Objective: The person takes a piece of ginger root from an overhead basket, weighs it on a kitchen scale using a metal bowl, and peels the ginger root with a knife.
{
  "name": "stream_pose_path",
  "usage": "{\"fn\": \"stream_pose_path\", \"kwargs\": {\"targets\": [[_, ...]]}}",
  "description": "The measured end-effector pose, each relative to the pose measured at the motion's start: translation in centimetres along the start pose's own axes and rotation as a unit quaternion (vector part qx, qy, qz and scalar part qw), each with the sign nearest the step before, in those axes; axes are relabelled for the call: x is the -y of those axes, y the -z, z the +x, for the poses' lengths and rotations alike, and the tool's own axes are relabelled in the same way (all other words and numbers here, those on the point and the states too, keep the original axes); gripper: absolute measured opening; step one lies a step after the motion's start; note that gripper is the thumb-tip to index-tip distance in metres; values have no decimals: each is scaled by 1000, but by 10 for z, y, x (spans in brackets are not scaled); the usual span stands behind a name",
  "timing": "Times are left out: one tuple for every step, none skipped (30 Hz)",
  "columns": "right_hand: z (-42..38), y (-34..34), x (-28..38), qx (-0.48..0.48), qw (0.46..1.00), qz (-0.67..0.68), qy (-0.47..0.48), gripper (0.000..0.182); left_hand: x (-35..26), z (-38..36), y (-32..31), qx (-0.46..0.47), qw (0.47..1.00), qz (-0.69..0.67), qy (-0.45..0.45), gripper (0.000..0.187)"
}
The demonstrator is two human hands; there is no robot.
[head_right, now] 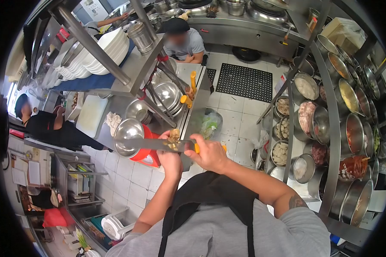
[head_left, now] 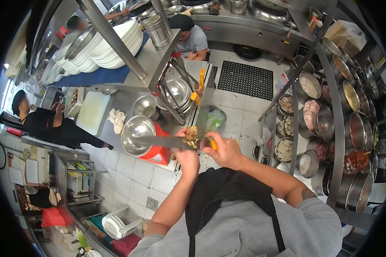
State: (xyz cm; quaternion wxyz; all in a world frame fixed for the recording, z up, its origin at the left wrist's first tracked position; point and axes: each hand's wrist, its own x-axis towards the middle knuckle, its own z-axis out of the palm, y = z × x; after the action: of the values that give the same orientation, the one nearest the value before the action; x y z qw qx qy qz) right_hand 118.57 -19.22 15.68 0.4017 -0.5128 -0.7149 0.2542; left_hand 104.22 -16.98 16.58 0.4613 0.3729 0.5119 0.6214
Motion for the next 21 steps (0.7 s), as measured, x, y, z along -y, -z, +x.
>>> {"fn": "stream_pose_path", "kwargs": {"targets": [[-1, 0, 2, 31, 996, 71, -53, 50, 7, 6, 3, 7, 1000, -6, 16, 31], [-1, 0, 3, 62, 983, 140, -104, 48, 11, 12, 7, 13, 999, -13, 32, 30], [0, 1, 4, 75, 961, 222, -147, 47, 6, 16, 9, 23, 997, -16, 67, 30], [1, 4, 3, 90, 931, 300, -187, 45, -2, 21, 11, 33, 994, -19, 102, 30], [2, 8, 3, 105, 892, 376, -227, 44, -7, 25, 12, 42, 989, -23, 137, 31], [4, 15, 3, 124, 883, 382, -244, 47, -7, 28, 12, 39, 989, -28, 139, 29], [7, 22, 3, 135, 887, 372, -237, 47, -9, 30, 12, 44, 988, -33, 142, 29], [10, 28, 4, 146, 891, 363, -231, 47, -12, 31, 12, 49, 987, -38, 146, 30], [12, 31, 5, 156, 895, 353, -225, 47, -14, 32, 12, 55, 986, -42, 149, 30], [12, 32, 8, 159, 897, 344, -226, 46, -15, 32, 11, 58, 986, -47, 148, 30], [14, 31, 11, 162, 900, 335, -226, 46, -17, 33, 9, 60, 986, -52, 147, 31], [14, 32, 12, 165, 903, 325, -227, 46, -17, 33, 8, 64, 985, -58, 146, 32], [14, 32, 11, 165, 903, 323, -229, 46, -18, 33, 7, 68, 985, -58, 145, 32], [13, 31, 10, 165, 904, 321, -230, 46, -19, 33, 7, 73, 985, -58, 144, 32], [13, 31, 9, 165, 904, 319, -232, 46, -19, 33, 6, 77, 985, -59, 142, 32], [13, 31, 8, 165, 903, 319, -235, 46, -20, 33, 6, 75, 985, -57, 142, 33], [12, 30, 8, 164, 903, 318, -238, 46, -21, 32, 6, 74, 986, -54, 141, 33], [12, 30, 7, 163, 903, 316, -241, 47, -21, 32, 5, 73, 986, -53, 140, 33], [11, 30, 6, 162, 903, 317, -239, 47, -20, 33, 5, 70, 986, -54, 140, 33], [10, 30, 6, 160, 904, 318, -237, 48, -17, 34, 7, 67, 986, -54, 141, 33], [10, 30, 6, 159, 904, 319, -235, 49, -15, 34, 7, 64, 986, -55, 141, 34]]}}
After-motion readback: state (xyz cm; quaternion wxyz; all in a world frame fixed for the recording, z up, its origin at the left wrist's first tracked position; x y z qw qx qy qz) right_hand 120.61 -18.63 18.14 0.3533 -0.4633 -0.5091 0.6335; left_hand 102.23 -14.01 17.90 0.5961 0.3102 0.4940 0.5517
